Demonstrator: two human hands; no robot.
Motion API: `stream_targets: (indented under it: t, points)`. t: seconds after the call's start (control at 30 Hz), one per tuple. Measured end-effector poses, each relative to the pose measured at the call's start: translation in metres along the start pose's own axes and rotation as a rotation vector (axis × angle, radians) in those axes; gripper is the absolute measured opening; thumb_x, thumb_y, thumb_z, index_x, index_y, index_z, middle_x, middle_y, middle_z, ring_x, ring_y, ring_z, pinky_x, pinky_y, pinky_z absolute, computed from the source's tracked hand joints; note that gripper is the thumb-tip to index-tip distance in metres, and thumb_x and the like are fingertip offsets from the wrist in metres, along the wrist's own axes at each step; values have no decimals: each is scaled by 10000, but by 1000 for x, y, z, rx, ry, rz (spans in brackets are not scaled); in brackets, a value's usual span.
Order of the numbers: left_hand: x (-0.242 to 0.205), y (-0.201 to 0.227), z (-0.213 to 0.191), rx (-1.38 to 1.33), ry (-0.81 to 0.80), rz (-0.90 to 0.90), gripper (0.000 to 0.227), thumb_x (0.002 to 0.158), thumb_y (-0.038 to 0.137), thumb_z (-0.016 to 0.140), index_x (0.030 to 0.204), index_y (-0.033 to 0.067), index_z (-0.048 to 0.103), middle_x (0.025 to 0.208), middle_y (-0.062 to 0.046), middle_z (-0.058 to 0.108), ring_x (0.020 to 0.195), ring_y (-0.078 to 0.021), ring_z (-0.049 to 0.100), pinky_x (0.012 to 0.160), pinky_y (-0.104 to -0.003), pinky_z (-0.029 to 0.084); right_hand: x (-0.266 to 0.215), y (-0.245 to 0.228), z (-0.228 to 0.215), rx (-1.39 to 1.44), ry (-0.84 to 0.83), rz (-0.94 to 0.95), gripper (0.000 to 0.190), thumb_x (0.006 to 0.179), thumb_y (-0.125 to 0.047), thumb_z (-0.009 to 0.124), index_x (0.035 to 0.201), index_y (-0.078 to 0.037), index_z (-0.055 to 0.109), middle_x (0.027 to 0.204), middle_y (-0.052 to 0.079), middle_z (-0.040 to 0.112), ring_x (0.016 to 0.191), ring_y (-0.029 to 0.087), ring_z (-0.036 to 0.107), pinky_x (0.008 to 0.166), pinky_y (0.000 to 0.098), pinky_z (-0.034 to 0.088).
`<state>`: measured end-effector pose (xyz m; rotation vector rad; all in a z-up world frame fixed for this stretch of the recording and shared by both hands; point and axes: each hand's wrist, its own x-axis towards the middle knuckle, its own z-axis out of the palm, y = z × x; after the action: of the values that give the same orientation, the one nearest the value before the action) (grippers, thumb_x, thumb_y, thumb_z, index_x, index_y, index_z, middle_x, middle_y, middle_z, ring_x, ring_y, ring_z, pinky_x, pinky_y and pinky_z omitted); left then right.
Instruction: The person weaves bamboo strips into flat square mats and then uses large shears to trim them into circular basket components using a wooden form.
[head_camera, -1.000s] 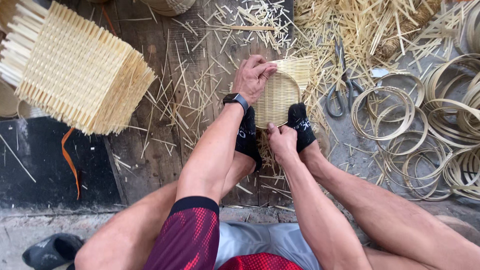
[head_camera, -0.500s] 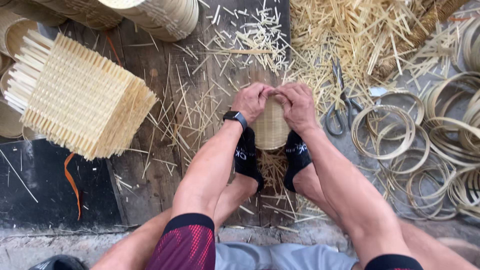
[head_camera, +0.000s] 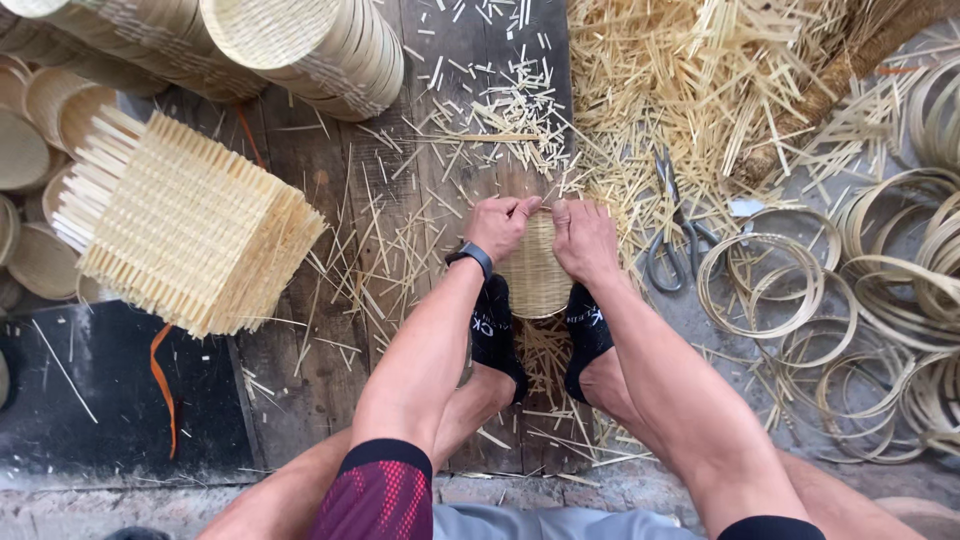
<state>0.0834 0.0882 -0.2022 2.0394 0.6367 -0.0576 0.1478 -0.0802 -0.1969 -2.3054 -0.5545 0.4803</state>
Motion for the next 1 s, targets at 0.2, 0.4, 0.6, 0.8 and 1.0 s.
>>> stream_targets:
  t: [0.2,0.4,0.6,0.8,1.0]
  points:
    - [4,-4,6,120,-60,53,543,1034,520,466,906,93,775,834,-201,716,780,-376,670,712,-475,517,17,7,0,98,-142,251,565,1057,-463,351,1032,-30,714,915,294,691,892,462,661,828,512,504]
    - [12,-22,11,74,-114,-83,643,977,597,508,830,12,730,797,-228,700,751,-378,666,721,-454,526,16,29,21,113,-172,299,674,1083,-521,362,922,41,696,895,310,696,874,444,669,840,514,517]
    - [4,-8,-1,-11,-105,99,540,1013,556,596,928,47,754,896,-122,728,850,-277,687,768,-408,526,5,19,-95,-15,-97,261,558,1155,-396,443,1006,87,680,1016,286,681,959,417,672,874,512,527]
    - [-67,66,-31,52,136,450,314,734,223,896,974,89,745,1039,-53,746,924,-213,691,823,-339,547,-58,-16,-294,-773,-293,100,505,1099,-468,460,1064,-46,736,1039,192,747,983,308,718,874,486,574]
    - [-135,32,-4,747,118,767,262,772,6,704,1007,105,644,1035,-81,607,1083,-266,571,1018,-407,437,-105,100,-176,-269,-525,249,370,967,-410,597,1159,-122,729,1099,136,769,1009,292,739,964,424,563]
